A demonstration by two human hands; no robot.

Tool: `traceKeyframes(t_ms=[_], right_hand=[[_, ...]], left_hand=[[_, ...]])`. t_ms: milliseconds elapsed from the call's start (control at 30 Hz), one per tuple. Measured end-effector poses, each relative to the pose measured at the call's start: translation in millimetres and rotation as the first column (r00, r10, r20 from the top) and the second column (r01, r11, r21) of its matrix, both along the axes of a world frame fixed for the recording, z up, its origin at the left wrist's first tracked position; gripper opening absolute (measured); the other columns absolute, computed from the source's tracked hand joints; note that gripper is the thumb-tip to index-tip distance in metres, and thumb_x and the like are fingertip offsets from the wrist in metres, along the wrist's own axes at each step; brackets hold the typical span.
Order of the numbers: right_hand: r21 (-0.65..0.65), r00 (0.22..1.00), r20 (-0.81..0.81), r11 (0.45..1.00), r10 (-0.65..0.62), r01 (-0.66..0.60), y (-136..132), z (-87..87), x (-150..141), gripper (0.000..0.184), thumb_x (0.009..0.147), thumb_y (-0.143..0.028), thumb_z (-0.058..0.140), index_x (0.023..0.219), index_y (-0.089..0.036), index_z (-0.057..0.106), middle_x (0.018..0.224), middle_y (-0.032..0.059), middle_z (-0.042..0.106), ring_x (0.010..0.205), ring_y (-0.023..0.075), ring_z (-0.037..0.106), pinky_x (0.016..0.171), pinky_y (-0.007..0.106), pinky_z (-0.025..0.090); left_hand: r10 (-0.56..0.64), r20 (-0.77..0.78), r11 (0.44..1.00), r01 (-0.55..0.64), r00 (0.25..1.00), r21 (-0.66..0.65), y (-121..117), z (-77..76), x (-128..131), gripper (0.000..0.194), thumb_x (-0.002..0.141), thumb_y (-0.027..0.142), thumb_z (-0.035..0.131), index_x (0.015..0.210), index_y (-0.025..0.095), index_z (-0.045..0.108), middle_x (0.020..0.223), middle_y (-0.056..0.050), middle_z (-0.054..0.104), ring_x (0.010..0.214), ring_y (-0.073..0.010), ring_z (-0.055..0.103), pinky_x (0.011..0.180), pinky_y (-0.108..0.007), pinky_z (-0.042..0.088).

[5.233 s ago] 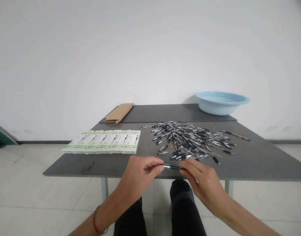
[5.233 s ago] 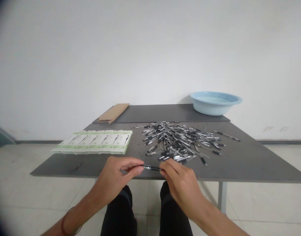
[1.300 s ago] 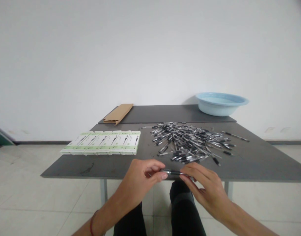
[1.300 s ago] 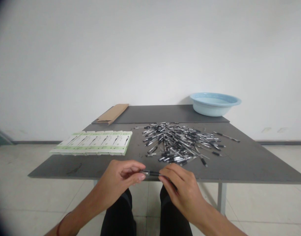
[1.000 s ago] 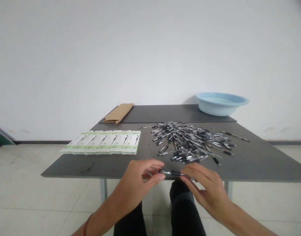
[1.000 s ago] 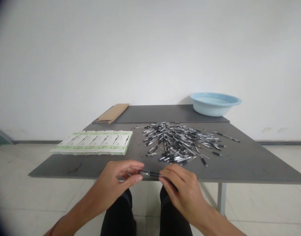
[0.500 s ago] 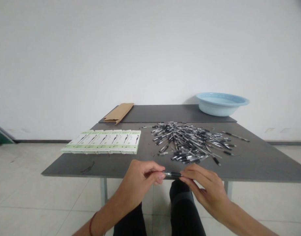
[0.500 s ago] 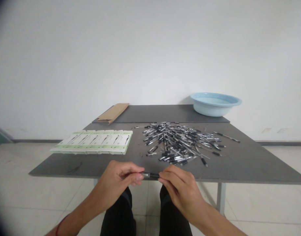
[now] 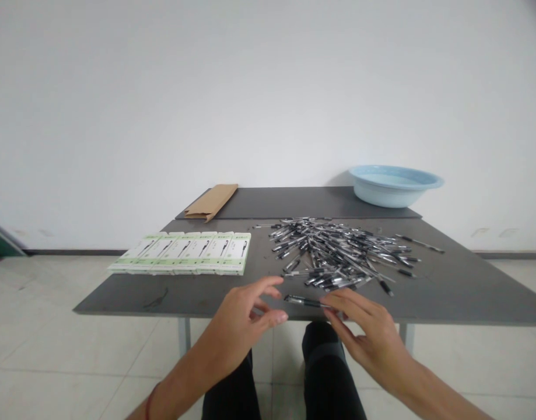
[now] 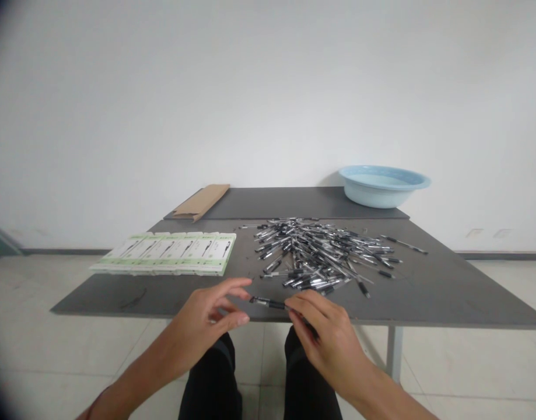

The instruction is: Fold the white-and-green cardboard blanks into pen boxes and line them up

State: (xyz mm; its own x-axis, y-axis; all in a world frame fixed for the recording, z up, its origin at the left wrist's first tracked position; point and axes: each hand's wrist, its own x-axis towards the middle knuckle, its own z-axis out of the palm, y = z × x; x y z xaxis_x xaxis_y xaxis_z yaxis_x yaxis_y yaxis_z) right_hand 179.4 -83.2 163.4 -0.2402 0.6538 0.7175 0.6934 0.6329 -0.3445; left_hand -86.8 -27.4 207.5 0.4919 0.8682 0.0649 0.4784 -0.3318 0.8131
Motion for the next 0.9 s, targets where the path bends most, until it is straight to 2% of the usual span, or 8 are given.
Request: traceKeyframes(t_ms=[100, 200, 333, 433, 533, 700, 900], right_hand=[[-0.024, 0.997, 0.027, 0.997, -0.066, 0.067, 4.1, -4.8, 3.7, 0.021, 0.1, -0.013, 0.062, 0.117, -0.024, 0.068, 0.105, 0.0051, 0.077, 0.093, 0.0191, 0.076, 0.082, 0.03, 0.062], [-0.014, 0.994, 0.033, 0.995, -0.103, 0.104, 10.1, -7.4, 9.7, 0.018, 0.1, -0.015, 0.064, 0.114, -0.024, 0.07, 0.102, 0.0042, 0.079, 0.091, 0.0198, 0.077, 0.083, 0.033, 0.063], [0.03, 0.991, 0.008, 0.99, -0.136, 0.136, 18.6, -6.4, 20.5, 0.014, 0.098, -0.017, 0.069, 0.11, -0.023, 0.072, 0.1, 0.0036, 0.08, 0.086, 0.0186, 0.078, 0.079, 0.03, 0.063], [0.021, 0.986, -0.011, 0.986, -0.164, 0.165, 24.5, -4.2, 28.5, 0.011, 0.096, -0.021, 0.072, 0.107, -0.023, 0.074, 0.096, 0.0023, 0.081, 0.073, 0.0162, 0.076, 0.069, 0.028, 0.063], [0.045, 0.983, -0.032, 0.982, -0.183, 0.184, 29.3, -1.4, 34.6, 0.008, 0.094, -0.025, 0.075, 0.102, -0.022, 0.075, 0.09, 0.0015, 0.08, 0.063, 0.0147, 0.073, 0.062, 0.026, 0.061], [0.15, 0.982, 0.039, 0.972, -0.186, 0.179, 32.7, 6.9, 40.6, 0.007, 0.092, -0.023, 0.079, 0.097, -0.022, 0.074, 0.083, -0.0003, 0.079, 0.063, 0.0148, 0.073, 0.059, 0.025, 0.059], [0.236, 0.966, 0.162, 0.959, -0.201, 0.16, 32.0, 13.3, 44.8, 0.007, 0.092, -0.023, 0.079, 0.098, -0.024, 0.074, 0.086, -0.0007, 0.08, 0.073, 0.0174, 0.078, 0.07, 0.025, 0.063]], left_hand=[[0.049, -0.236, 0.986, -0.009, 0.97, 0.169, 2.7, -17.3, -10.9, 0.039, 0.093, 0.033, 0.07, 0.132, 0.029, 0.07, 0.117, -0.005, 0.078, 0.09, -0.0222, 0.075, 0.077, -0.032, 0.056], [0.013, -0.355, 0.956, 0.092, 0.935, 0.277, 9.2, -30.8, -22.0, 0.025, 0.099, 0.028, 0.061, 0.118, 0.028, 0.077, 0.106, -0.003, 0.08, 0.091, -0.0226, 0.075, 0.08, -0.031, 0.052], [-0.199, -0.258, 0.935, 0.262, 0.946, 0.239, 26.9, -36.4, -34.6, 0.026, 0.104, 0.027, 0.054, 0.107, 0.025, 0.08, 0.091, -0.001, 0.079, 0.082, -0.0167, 0.073, 0.077, -0.025, 0.047], [-0.271, -0.143, 0.934, 0.296, 0.952, 0.201, 45.7, -43.9, -42.5, 0.026, 0.104, 0.025, 0.054, 0.108, 0.02, 0.08, 0.083, -0.002, 0.076, 0.075, -0.0144, 0.069, 0.074, -0.023, 0.047], [-0.231, -0.059, 0.955, 0.238, 0.971, 0.175, 64.4, -60.1, -49.9, 0.028, 0.103, 0.026, 0.053, 0.108, 0.018, 0.08, 0.077, -0.002, 0.072, 0.072, -0.0139, 0.066, 0.069, -0.022, 0.044], [-0.181, 0.028, 0.979, 0.177, 0.983, 0.096, 83.4, -85.7, -63.2, 0.034, 0.104, 0.037, 0.052, 0.107, 0.014, 0.078, 0.07, -0.001, 0.063, 0.059, -0.0113, 0.054, 0.056, -0.021, 0.036], [-0.199, 0.075, 0.98, 0.196, 0.977, 0.044, 88.5, -92.3, -71.5, 0.038, 0.105, 0.041, 0.051, 0.107, 0.013, 0.077, 0.071, 0.0, 0.061, 0.058, -0.0102, 0.049, 0.054, -0.02, 0.033]])
